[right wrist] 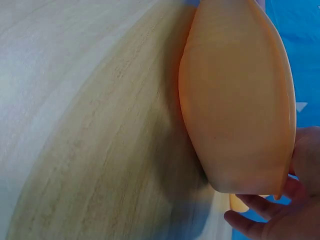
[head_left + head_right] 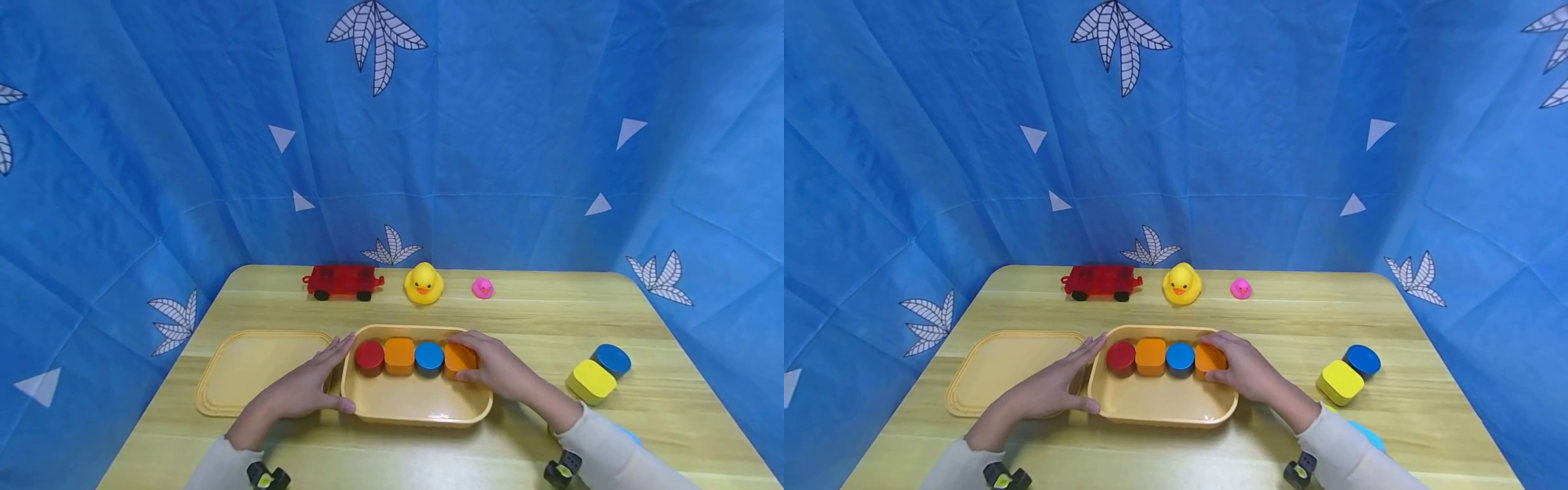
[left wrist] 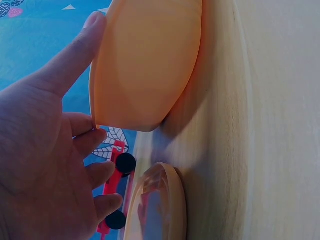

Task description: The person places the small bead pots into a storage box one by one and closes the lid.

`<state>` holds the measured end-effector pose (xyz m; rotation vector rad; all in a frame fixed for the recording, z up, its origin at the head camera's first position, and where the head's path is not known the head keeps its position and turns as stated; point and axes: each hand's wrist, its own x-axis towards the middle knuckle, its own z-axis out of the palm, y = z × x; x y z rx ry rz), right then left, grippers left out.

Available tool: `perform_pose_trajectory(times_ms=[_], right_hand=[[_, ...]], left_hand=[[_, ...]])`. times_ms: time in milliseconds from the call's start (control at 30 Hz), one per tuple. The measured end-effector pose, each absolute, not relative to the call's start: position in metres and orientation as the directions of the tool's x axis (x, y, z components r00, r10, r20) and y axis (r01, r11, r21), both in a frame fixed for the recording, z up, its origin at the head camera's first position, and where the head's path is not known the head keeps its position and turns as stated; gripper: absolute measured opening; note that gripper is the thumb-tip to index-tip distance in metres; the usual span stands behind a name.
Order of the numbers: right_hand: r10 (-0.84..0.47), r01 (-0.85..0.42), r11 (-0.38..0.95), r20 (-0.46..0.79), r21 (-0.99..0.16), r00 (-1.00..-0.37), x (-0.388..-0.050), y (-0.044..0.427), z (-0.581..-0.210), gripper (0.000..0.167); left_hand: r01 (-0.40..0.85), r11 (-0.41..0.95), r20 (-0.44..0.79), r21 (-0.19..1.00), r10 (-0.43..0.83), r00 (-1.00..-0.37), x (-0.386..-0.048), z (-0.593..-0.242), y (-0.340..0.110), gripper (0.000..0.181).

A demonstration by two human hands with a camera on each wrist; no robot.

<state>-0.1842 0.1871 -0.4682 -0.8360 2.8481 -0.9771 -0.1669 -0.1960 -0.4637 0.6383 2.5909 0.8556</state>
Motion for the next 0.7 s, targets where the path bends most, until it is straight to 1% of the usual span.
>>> perform_pose_trajectory(times_ms=[333, 700], right_hand=[[-0.484, -0.464, 0.673, 0.131, -0.577, -0.865, -0.181, 0.193, -0.460, 0.064], [-0.463, -0.454, 0.641, 0.160, -0.618, -0.872, -0.170, 0.210, -0.450, 0.065]], left_hand=[[0.312, 0.707, -0.161, 0.635, 0.516, -0.841, -0.167, -0.465, -0.198, 0.116], [0.306, 0.689, -0.161, 0.657, 0.525, -0.836, -0.169, -0.469, -0.198, 0.119]])
